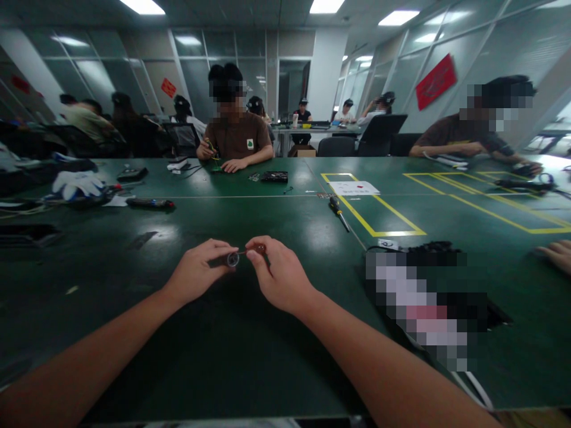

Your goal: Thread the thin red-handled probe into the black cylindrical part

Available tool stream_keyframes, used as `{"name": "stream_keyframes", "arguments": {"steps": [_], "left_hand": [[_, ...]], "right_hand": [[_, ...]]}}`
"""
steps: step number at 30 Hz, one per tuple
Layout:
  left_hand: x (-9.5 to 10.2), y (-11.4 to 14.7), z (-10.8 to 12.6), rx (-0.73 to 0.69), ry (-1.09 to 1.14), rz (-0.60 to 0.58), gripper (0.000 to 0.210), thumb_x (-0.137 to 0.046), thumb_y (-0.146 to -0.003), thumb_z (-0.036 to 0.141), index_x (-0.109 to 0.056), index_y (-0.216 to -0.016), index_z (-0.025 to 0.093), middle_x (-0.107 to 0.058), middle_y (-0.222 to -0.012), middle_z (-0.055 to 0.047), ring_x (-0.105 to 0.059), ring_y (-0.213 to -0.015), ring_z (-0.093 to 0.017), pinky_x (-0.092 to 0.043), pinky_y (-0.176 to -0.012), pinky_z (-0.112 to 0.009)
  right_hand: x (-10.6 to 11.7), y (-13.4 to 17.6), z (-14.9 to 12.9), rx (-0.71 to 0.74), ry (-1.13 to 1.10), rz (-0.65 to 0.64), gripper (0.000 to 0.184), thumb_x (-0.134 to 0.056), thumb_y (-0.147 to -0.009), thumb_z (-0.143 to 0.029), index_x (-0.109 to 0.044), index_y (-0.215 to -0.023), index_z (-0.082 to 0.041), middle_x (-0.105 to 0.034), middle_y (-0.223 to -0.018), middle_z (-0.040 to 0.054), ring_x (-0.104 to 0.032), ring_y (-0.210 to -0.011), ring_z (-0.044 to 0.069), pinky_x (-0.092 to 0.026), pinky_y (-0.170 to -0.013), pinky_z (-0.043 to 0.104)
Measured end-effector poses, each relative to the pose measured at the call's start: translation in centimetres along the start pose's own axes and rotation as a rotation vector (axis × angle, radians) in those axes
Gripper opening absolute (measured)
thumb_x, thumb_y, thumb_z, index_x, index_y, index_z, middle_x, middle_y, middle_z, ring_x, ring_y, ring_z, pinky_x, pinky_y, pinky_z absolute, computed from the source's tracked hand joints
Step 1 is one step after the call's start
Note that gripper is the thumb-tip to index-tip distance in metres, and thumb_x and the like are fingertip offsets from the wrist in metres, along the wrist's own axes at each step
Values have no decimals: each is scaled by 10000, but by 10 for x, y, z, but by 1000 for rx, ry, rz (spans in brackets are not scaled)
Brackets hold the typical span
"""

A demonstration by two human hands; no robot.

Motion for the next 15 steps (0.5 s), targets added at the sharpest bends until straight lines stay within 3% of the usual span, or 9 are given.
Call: {"name": "stream_keyframes", "arguments": {"steps": [10,15], "left_hand": [[4,0,-9,64,-3,19,360,-761,-809,174,-763,-1158,259,-732,-1143,-49,-676,-1057,-236,-525,-961,-397],[1,0,-9,83,34,2,339,-761,-812,202,-764,-1148,246,-735,-1124,-54,-692,-1025,-230,-544,-932,-381]], "right_hand": [[5,-1,2,-13,10,41,165,-484,-1028,-266,-615,-1108,-203,-758,-1016,81,-716,-942,223,-514,-821,358],[-1,0,0,4,22,-23,164,-494,-1025,-262,-622,-1112,-208,-754,-998,72,-716,-932,220,-518,-814,357]]}}
Point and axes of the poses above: each hand's wrist, its own y-axis away from the middle knuckle, its own x-axis out of the back of the hand, z = x × y, the point moved 9 cm from there along -y, towards the middle knuckle
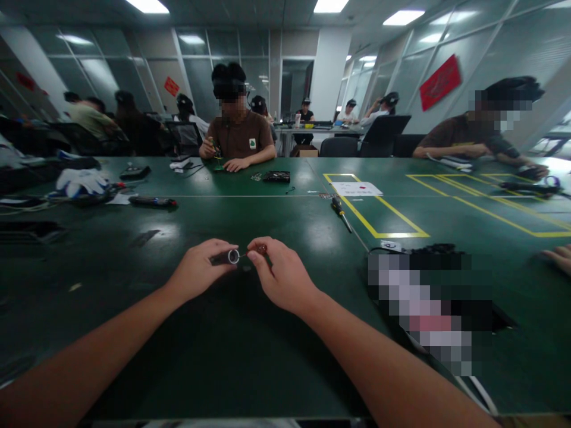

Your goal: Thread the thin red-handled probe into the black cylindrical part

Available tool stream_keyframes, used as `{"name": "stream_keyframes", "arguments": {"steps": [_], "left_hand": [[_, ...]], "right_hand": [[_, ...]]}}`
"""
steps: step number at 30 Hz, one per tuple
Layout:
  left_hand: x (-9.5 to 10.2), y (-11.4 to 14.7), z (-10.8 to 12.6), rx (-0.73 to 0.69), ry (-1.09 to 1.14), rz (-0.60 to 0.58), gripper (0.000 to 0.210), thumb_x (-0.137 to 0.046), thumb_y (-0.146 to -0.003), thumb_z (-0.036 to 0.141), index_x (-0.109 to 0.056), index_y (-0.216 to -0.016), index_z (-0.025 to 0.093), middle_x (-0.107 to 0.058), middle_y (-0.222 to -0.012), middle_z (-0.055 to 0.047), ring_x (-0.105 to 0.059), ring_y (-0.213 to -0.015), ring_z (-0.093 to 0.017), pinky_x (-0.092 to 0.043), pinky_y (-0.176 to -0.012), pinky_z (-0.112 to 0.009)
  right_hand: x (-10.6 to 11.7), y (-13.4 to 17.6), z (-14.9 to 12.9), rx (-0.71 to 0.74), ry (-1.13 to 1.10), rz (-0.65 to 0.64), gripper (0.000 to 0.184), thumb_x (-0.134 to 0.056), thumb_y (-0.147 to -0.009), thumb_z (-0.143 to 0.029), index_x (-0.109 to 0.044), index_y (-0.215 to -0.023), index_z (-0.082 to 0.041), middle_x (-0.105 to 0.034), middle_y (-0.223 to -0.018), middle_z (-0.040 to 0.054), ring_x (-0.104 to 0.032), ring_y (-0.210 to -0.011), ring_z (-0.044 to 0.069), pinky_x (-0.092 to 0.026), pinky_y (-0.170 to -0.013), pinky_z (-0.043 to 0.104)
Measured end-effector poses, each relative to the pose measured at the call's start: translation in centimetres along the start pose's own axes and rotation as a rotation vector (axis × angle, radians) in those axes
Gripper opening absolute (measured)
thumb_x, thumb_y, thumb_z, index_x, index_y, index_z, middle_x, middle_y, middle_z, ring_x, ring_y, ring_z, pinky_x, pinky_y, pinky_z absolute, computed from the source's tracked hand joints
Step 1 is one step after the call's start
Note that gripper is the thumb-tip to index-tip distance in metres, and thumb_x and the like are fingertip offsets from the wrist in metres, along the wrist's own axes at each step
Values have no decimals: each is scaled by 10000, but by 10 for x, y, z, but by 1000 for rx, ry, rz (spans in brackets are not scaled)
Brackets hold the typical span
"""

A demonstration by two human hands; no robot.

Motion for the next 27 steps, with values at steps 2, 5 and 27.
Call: {"name": "stream_keyframes", "arguments": {"steps": [2,5,27], "left_hand": [[0,0,-2,13,-4,3,350,-768,-808,208,-758,-1156,245,-732,-1131,-54,-687,-1032,-233,-543,-932,-385],[2,0,-4,29,-14,23,386,-758,-818,208,-737,-1201,244,-720,-1161,-62,-676,-1062,-242,-537,-952,-407],[-56,-14,20,-91,-291,-321,314,-676,-874,339,-671,-1173,246,-702,-1014,-77,-680,-851,-266,-501,-698,-347]], "right_hand": [[-1,0,2,-10,17,-6,162,-496,-1024,-267,-627,-1102,-211,-750,-973,64,-716,-905,217,-518,-809,358],[6,0,8,-61,8,62,172,-492,-1031,-296,-624,-1107,-216,-755,-964,58,-724,-895,219,-516,-811,360],[40,3,11,-82,-66,299,186,-487,-1039,-337,-633,-1092,-233,-766,-900,42,-743,-870,216,-520,-783,332]]}}
Point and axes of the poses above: each hand's wrist, its own y-axis away from the middle knuckle, its own x-axis out of the back of the hand, z = x × y, the point moved 9 cm from there along -y, towards the middle knuckle
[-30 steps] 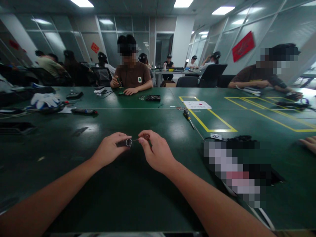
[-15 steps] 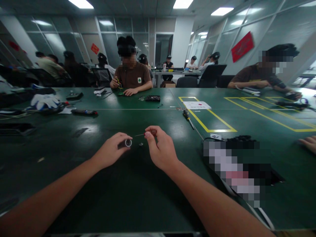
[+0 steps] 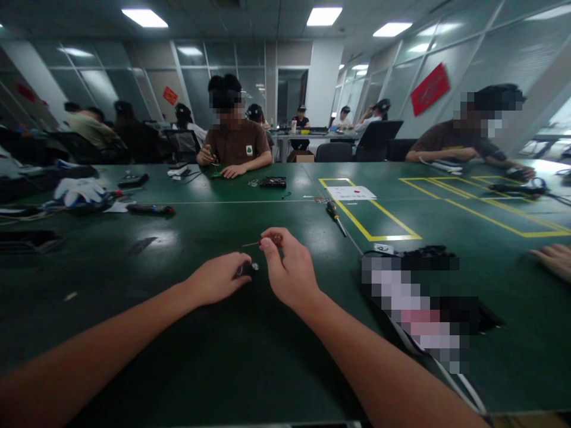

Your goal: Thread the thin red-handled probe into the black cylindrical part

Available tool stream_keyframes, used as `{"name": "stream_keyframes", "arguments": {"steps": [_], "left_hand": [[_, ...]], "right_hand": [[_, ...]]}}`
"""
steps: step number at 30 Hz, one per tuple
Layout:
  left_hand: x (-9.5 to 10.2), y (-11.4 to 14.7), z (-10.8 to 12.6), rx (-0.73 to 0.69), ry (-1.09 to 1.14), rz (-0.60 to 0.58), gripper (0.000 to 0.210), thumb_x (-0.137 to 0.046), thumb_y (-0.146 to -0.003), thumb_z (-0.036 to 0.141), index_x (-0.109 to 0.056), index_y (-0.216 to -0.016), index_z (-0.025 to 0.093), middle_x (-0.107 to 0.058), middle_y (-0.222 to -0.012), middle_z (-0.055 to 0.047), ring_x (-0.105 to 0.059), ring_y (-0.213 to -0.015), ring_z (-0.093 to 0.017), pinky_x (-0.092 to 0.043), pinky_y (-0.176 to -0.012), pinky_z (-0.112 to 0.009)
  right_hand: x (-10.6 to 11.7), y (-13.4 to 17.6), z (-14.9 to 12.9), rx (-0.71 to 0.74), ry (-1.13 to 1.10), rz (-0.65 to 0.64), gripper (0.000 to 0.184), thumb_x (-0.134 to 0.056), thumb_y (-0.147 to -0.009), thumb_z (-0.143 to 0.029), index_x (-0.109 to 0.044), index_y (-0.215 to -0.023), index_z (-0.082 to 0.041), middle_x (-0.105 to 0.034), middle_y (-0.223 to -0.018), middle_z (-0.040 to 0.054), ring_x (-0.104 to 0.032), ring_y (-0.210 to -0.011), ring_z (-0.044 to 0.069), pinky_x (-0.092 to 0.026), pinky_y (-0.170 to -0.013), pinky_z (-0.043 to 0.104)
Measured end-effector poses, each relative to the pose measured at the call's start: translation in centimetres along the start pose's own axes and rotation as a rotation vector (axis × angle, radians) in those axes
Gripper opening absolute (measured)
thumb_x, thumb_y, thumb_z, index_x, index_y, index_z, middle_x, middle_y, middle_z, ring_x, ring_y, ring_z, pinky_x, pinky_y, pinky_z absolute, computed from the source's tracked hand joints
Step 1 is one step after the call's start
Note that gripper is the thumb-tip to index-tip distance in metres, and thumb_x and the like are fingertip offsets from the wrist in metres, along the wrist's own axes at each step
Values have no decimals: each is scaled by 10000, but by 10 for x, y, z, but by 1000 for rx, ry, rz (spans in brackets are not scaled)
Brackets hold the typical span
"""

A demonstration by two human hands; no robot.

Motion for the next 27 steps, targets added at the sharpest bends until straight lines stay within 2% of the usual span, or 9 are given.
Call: {"name": "stream_keyframes", "arguments": {"steps": [3,9,15,19,23,25,27], "left_hand": [[-6,-11,4,5,-66,-36,306,-641,-908,383,-689,-1189,271,-713,-998,-74,-688,-857,-277,-478,-662,-337],[-7,-24,10,0,-90,-22,266,-650,-906,439,-733,-1117,301,-733,-1006,-64,-701,-876,-283,-479,-666,-333],[-9,-29,16,11,-92,-1,218,-615,-928,438,-743,-970,267,-712,-948,-62,-692,-845,-262,-469,-653,-319],[-7,-26,15,43,-64,-30,221,-583,-942,427,-716,-995,259,-709,-967,-54,-678,-858,-254,-467,-675,-329],[10,-15,-3,87,27,-7,273,-538,-961,460,-688,-1046,249,-718,-1037,-58,-666,-920,-252,-450,-718,-340],[27,-6,-22,140,91,42,299,-514,-969,479,-674,-1052,241,-721,-1030,-58,-662,-917,-247,-440,-725,-340],[47,8,-53,248,167,111,332,-503,-967,505,-656,-1070,229,-718,-994,-52,-658,-894,-237,-446,-743,-338]], "right_hand": [[-1,0,1,2,-15,-6,187,-490,-1042,-342,-632,-1098,-235,-762,-918,40,-747,-884,212,-522,-790,329],[-4,1,3,-9,-2,-28,186,-489,-1039,-341,-632,-1098,-237,-765,-936,46,-750,-895,220,-527,-800,341],[-3,0,3,-7,5,-26,180,-496,-1036,-334,-632,-1092,-231,-760,-925,42,-749,-887,216,-516,-796,334],[-2,0,3,1,-17,-14,171,-499,-1035,-328,-631,-1074,-226,-752,-911,33,-749,-870,205,-511,-786,321],[0,-1,4,-3,-24,7,172,-503,-1037,-339,-631,-1073,-230,-754,-898,26,-746,-866,202,-503,-787,318],[0,-1,5,-4,-23,7,173,-502,-1037,-339,-632,-1073,-231,-757,-892,26,-743,-862,202,-501,-781,317],[0,-2,4,-5,-20,5,171,-503,-1036,-334,-634,-1072,-231,-758,-885,27,-740,-856,203,-499,-773,315]]}}
Point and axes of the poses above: each hand's wrist, its own y-axis away from the middle knuckle, its own x-axis out of the back of the hand, z = x × y, the point moved 9 cm from there along -y, towards the middle knuckle
